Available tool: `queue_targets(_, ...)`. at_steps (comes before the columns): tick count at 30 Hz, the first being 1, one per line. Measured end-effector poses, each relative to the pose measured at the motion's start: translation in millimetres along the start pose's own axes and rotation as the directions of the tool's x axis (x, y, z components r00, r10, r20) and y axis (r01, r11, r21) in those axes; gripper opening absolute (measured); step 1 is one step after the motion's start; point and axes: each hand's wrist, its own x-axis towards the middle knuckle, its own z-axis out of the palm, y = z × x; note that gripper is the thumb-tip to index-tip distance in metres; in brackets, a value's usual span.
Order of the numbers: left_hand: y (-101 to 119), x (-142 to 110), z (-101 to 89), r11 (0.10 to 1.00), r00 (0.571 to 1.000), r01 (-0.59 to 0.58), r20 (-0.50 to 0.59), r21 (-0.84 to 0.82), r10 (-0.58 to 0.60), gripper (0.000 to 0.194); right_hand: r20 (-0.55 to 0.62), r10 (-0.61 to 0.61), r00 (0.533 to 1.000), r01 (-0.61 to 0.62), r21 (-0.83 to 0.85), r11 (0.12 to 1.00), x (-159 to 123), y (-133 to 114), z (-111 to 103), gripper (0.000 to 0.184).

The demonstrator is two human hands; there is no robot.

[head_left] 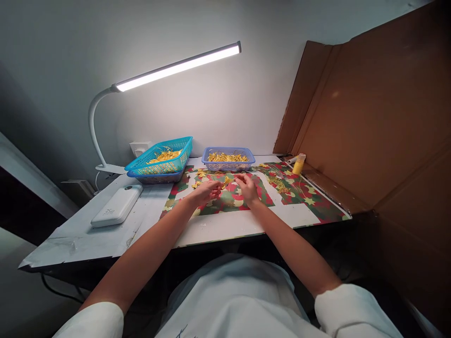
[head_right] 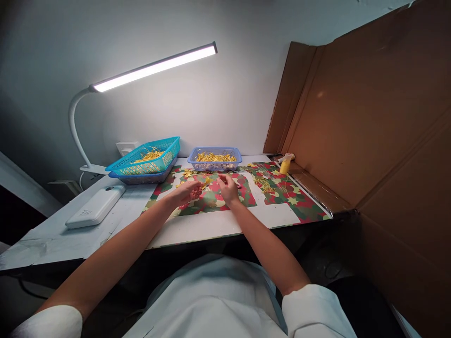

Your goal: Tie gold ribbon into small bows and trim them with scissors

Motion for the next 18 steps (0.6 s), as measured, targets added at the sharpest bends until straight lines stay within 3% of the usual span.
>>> queue_targets(3, 2.7, -3.4, -3.3, 0.999, 0.997, 0.012, 0.075, 0.04, -0.015, 0.018, 0.291, 0.13, 0.948, -0.16, 0.083, 0.984, 1.8, -3.6, -4.0, 0.024)
queue_targets(5, 4.9, -6.4, -3.9, 0.998, 0.995, 0.011, 0.101, 0.069, -0.018, 0.02, 0.381, 0.144, 0.913, -0.198, 0.108, 0.974, 1.8, -4.7, -5.4, 0.025)
queue_targets(11, 8.4, -7.6, -7.6, 0.975, 0.999, -0.03, 0.03, 0.219, 0.024, 0.024, 0.312, 0.01, 0.95, -0.047, 0.11, 0.993, 1.4, -5.7, -11.6, 0.023)
queue_targets(15, 5.1, -2.5, -10.8, 0.949, 0.984, -0.134, -0.075, 0.286, 0.161, 0.024, 0.313, -0.254, 0.915, 0.302, -0.118, 0.946, -5.2, -10.2, -18.3, 0.022)
queue_targets(18, 2.0, -0.7, -10.0, 0.919, 0.962, -0.173, -0.138, 0.354, 0.234, 0.016, 0.138, -0.442, 0.887, 0.462, -0.295, 0.836, -10.6, -13.7, -18.2, 0.02)
